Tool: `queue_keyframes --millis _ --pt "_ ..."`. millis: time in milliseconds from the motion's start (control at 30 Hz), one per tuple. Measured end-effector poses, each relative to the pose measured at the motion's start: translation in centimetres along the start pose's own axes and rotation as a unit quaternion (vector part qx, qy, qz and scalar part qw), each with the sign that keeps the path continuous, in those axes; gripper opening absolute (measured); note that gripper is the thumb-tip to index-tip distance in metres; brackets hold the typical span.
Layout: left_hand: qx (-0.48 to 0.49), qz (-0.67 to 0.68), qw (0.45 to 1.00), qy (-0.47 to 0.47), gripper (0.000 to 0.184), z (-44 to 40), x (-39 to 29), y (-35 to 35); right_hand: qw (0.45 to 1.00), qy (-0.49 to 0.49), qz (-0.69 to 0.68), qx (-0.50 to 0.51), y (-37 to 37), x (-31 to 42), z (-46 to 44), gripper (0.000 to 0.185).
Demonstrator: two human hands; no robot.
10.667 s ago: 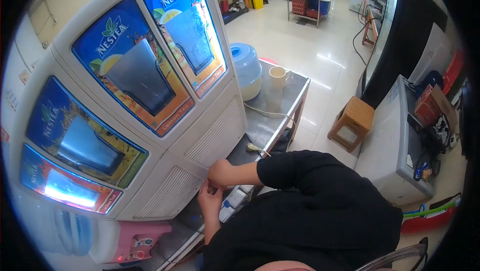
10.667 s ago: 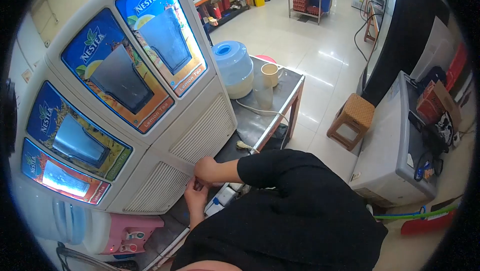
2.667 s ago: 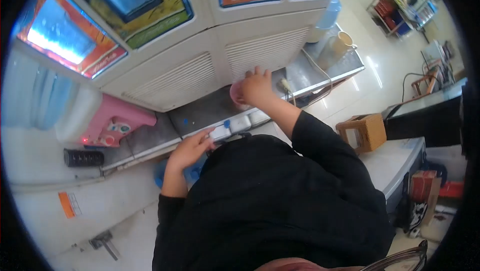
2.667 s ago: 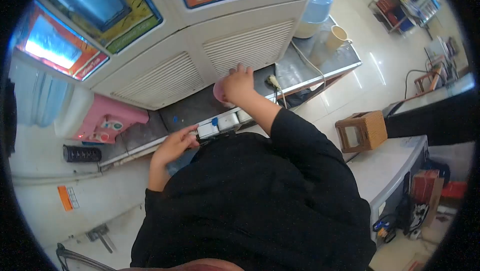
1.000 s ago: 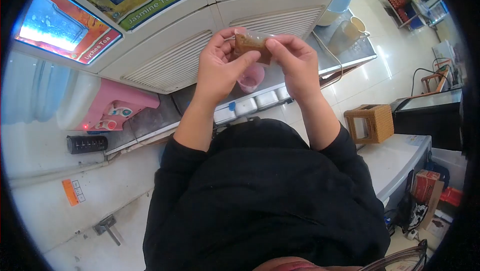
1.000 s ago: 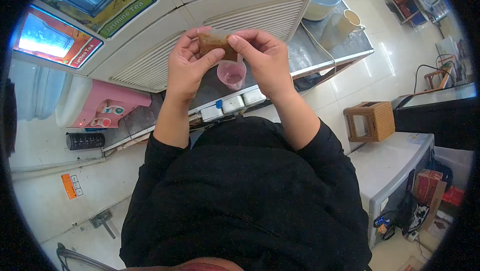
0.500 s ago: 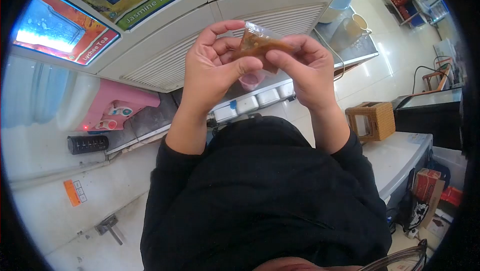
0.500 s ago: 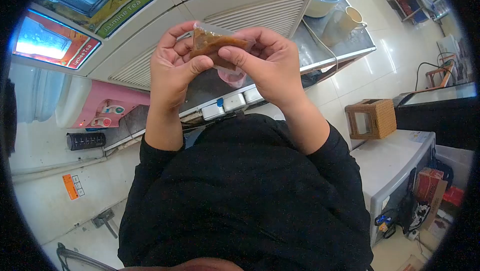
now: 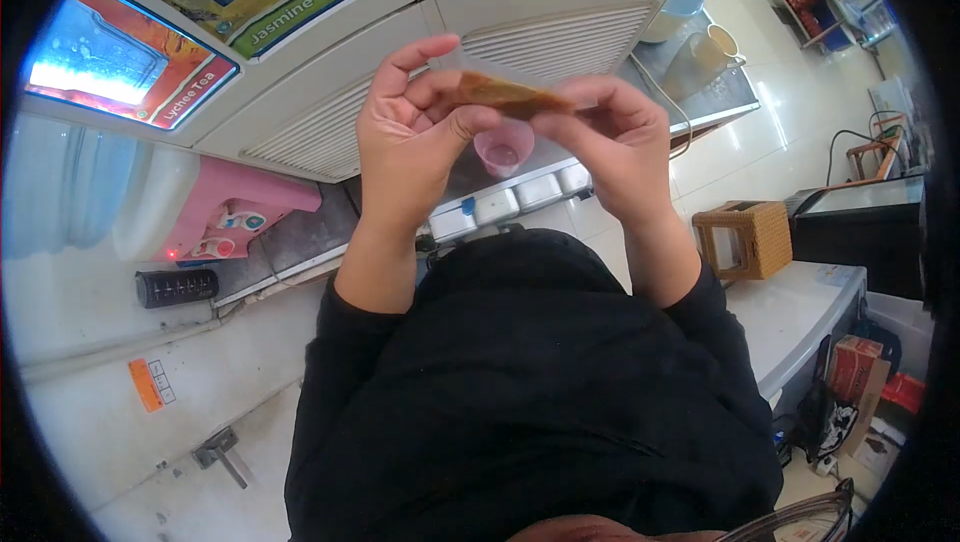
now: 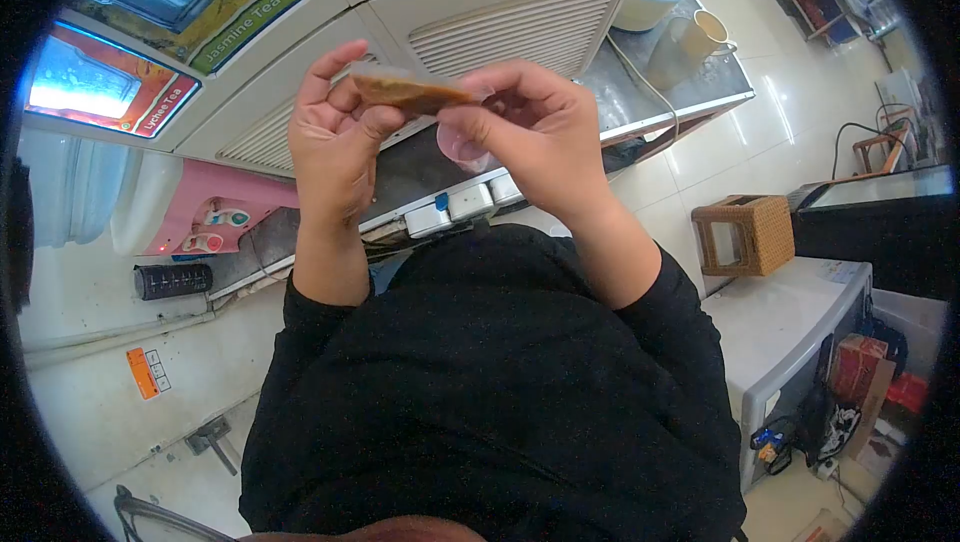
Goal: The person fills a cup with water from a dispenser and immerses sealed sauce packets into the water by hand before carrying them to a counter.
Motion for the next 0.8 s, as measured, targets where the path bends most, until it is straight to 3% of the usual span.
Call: queue_keyframes --millis 33,100,167,200,300,367,400,533,633,733,800 --pt "-0.013 0.046 0.999 -0.023 0.059 0.1 0.4 0.2 0.994 -0.083 0.076 -0.004 -0.2 1.3 0.0 0.02" --pt "-0.003 0.142 0.975 -0.173 0.061 1.0 2.3 0.3 0.943 -0.246 0.224 -0.009 0.1 3.7 0.4 0.02" --pt "0.002 0.144 0.966 -0.217 0.063 1.7 3.0 0.2 0.889 -0.316 0.332 0.005 1.0 5.3 1.0 0.022" --pt "0.002 0.099 0.977 -0.187 0.063 1.6 2.8 -0.1 0.855 -0.348 0.384 0.013 1.6 5.8 1.4 0.023" --pt "-0.009 0.023 0.992 -0.122 0.063 1.5 2.1 -0.7 0.9 -0.284 0.329 -0.024 0.6 4.8 0.8 0.019" --pt "-0.014 -0.002 0.995 -0.095 0.062 1.4 1.7 -0.9 0.983 -0.114 0.131 -0.053 -0.7 3.0 -0.3 0.017" --pt "-0.014 -0.011 0.996 -0.086 0.062 1.4 1.5 -0.9 0.997 -0.025 0.027 -0.068 -1.1 1.5 -0.5 0.017" --pt "-0.006 -0.025 0.995 -0.091 0.062 1.7 1.8 -1.1 0.989 0.055 0.138 0.001 -0.6 -0.8 -0.5 0.019" --pt "-0.014 -0.025 0.993 -0.114 0.06 1.9 2.2 -1.5 0.989 0.053 0.132 -0.024 -1.0 -1.2 -0.9 0.019" --pt "-0.074 -0.147 0.986 -0.006 0.055 2.2 2.0 -4.2 0.955 0.083 0.284 -0.013 -2.3 -3.4 -1.8 0.016" --pt "-0.083 -0.18 0.979 -0.046 0.053 3.0 3.6 -6.3 0.907 0.086 0.413 0.01 -2.2 -5.3 -2.0 0.015"
Point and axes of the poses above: each hand's wrist, its own z-axis away from the middle knuckle, its own y-axis out of the palm, x = y × z, the point moved 10 cm from there along -z, towards the middle knuckle, and after that the axes turned 3 degrees about y, right-handed, at the moved point
